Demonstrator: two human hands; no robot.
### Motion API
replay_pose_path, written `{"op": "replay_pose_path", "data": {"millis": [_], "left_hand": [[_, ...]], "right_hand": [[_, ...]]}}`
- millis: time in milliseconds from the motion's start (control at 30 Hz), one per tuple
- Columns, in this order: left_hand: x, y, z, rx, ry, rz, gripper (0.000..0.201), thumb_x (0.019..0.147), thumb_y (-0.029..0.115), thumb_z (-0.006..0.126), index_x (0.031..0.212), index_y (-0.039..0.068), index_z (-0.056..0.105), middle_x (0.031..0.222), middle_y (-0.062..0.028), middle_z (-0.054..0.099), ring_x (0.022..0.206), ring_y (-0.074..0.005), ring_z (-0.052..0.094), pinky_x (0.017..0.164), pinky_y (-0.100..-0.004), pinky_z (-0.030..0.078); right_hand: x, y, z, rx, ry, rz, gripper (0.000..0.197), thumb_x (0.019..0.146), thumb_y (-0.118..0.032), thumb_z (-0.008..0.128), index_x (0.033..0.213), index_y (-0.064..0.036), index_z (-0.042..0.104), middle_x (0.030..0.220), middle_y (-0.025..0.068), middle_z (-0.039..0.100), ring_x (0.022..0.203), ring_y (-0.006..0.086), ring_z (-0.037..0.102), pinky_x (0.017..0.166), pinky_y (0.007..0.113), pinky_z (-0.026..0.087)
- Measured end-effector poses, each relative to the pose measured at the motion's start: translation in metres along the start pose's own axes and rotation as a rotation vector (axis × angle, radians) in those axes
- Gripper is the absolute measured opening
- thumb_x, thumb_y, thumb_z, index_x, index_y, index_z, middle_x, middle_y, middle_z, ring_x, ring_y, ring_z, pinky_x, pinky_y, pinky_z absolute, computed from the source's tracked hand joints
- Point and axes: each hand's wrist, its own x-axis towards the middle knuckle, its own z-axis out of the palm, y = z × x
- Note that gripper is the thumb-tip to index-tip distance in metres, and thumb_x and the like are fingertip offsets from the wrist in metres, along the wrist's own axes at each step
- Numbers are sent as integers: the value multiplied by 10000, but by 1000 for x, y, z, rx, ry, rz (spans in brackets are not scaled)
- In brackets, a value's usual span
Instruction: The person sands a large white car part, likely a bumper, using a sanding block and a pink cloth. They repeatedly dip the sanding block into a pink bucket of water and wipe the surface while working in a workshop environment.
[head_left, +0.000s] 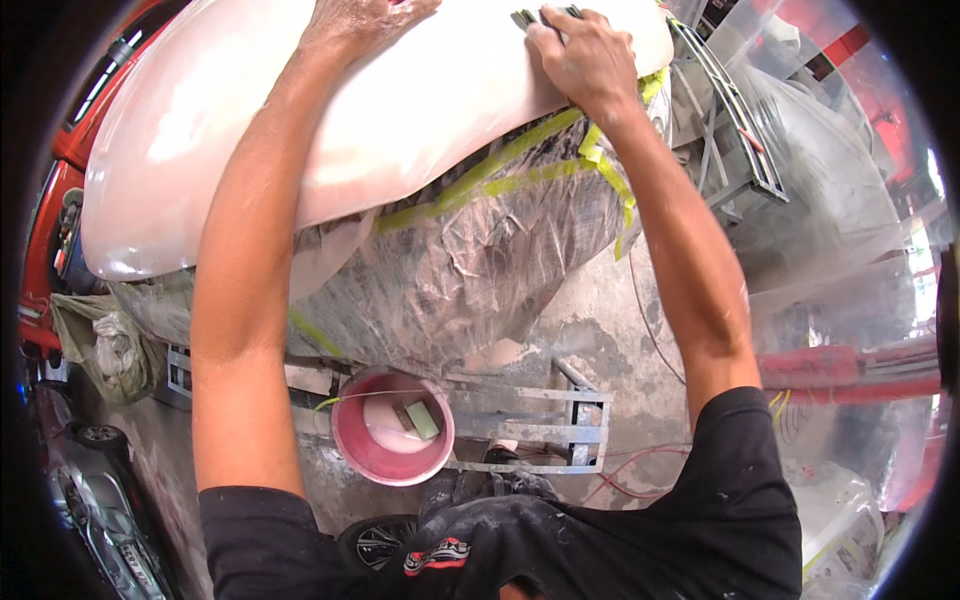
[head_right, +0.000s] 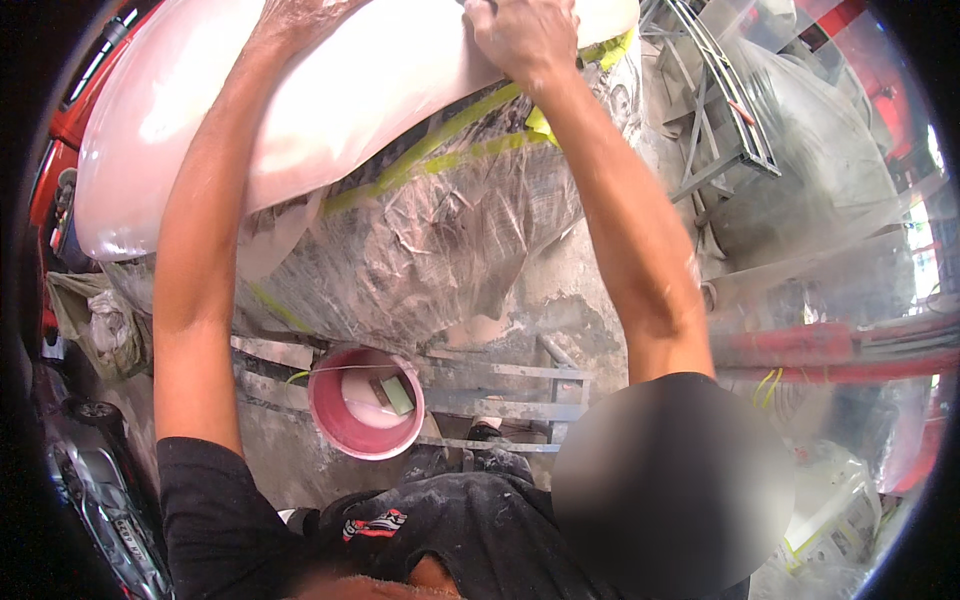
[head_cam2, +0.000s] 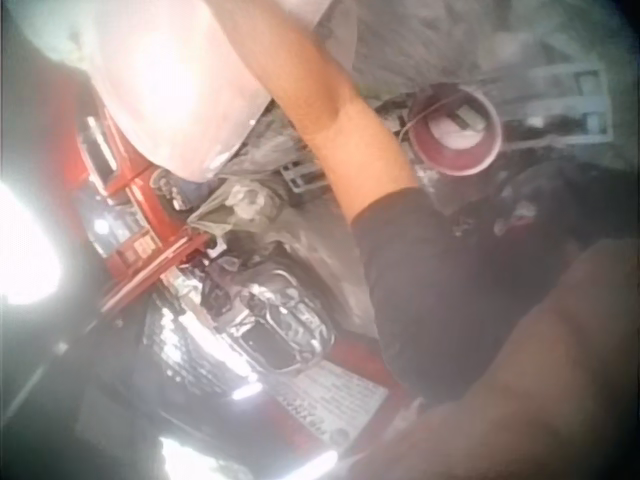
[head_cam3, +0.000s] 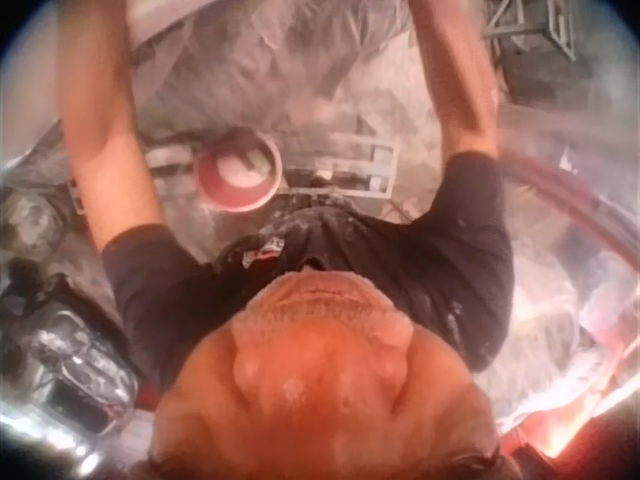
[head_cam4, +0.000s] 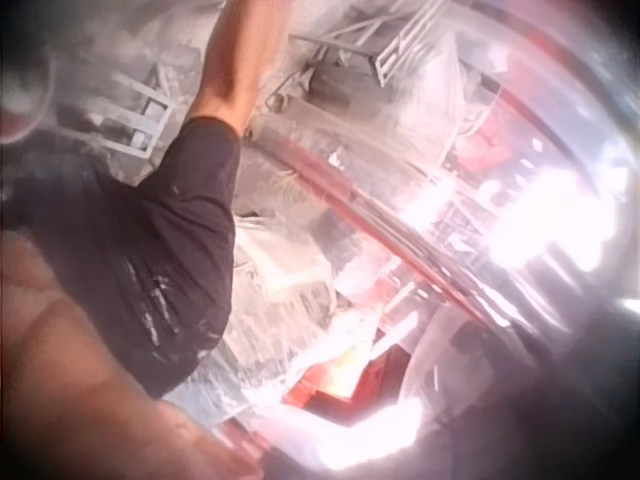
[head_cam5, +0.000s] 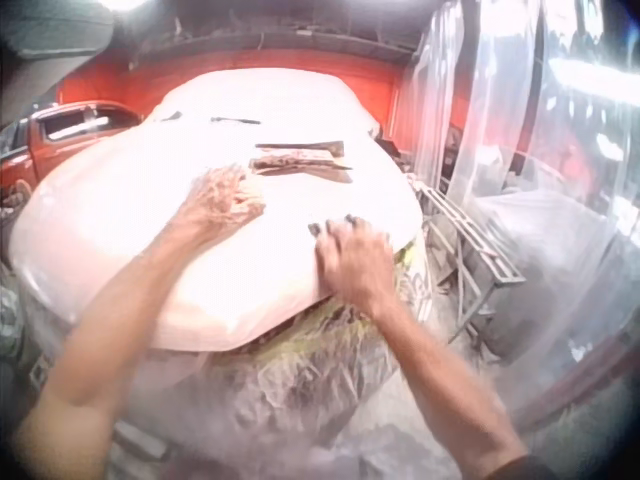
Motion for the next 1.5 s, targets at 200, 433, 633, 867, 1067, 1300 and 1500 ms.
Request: {"op": "replay_pose_path", "data": {"millis": [200, 433, 633, 867, 1067, 1300, 1500], "left_hand": [[2, -42, 30, 136, 269, 193, 872, 916, 582, 628, 1492, -56, 482, 1521, -251, 519, 1456, -402, 426, 1241, -494, 295], [-13, -10, -5, -156, -40, 118, 589, 932, 461, 655, 1334, 34, 609, 1391, -190, 617, 1316, -376, 545, 1121, -492, 428], [0, -28, 14, 49, 231, 388, 290, 947, 318, 638, 1094, 70, 667, 1219, -153, 658, 1119, -376, 608, 983, -516, 488], [-10, -42, 25, 273, 309, 493, 260, 985, 325, 609, 1082, 99, 694, 1319, -147, 638, 1163, -384, 606, 1026, -505, 477], [-6, -7, 9, 3, 235, 245, 304, 971, 384, 617, 1103, 121, 693, 1279, -160, 667, 1160, -395, 606, 1018, -488, 492], [-11, -34, 5, 150, 112, 393, 320, 922, 378, 632, 1023, 74, 651, 1163, -159, 685, 1061, -396, 614, 949, -499, 508], [-3, -1, 4, -128, 146, 232, 317, 932, 357, 643, 1056, 66, 660, 1177, -163, 688, 1093, -401, 620, 951, -498, 511]], "right_hand": [[-75, -52, -10, 120, 51, -129, 455, 991, -433, 617, 1351, -169, 706, 1353, 306, 606, 1066, 497, 632, 969, 595, 518], [-22, -36, -2, 32, -6, 87, 505, 1001, -431, 550, 1318, -77, 721, 1263, 316, 679, 1178, 419, 668, 1083, 524, 457], [-34, -64, -10, 109, 33, -56, 490, 995, -395, 579, 1293, -35, 728, 1280, 336, 663, 1151, 449, 670, 1018, 514, 501], [-63, -86, -10, 76, 48, -67, 529, 1018, -464, 564, 1359, -82, 698, 1353, 359, 610, 1081, 456, 686, 1041, 570, 487], [-7, -27, 3, -25, 46, -96, 507, 999, -425, 602, 1319, -48, 711, 1232, 325, 690, 1073, 390, 721, 1044, 476, 528], [-78, -83, -14, 110, 52, -105, 499, 1015, -442, 588, 1337, -84, 716, 1305, 364, 639, 1235, 452, 635, 1101, 553, 436], [17, 88, -3, -89, 73, -12, 563, 976, -507, 537, 1339, -118, 720, 1295, 290, 681, 1122, 423, 704, 1076, 528, 493]]}}
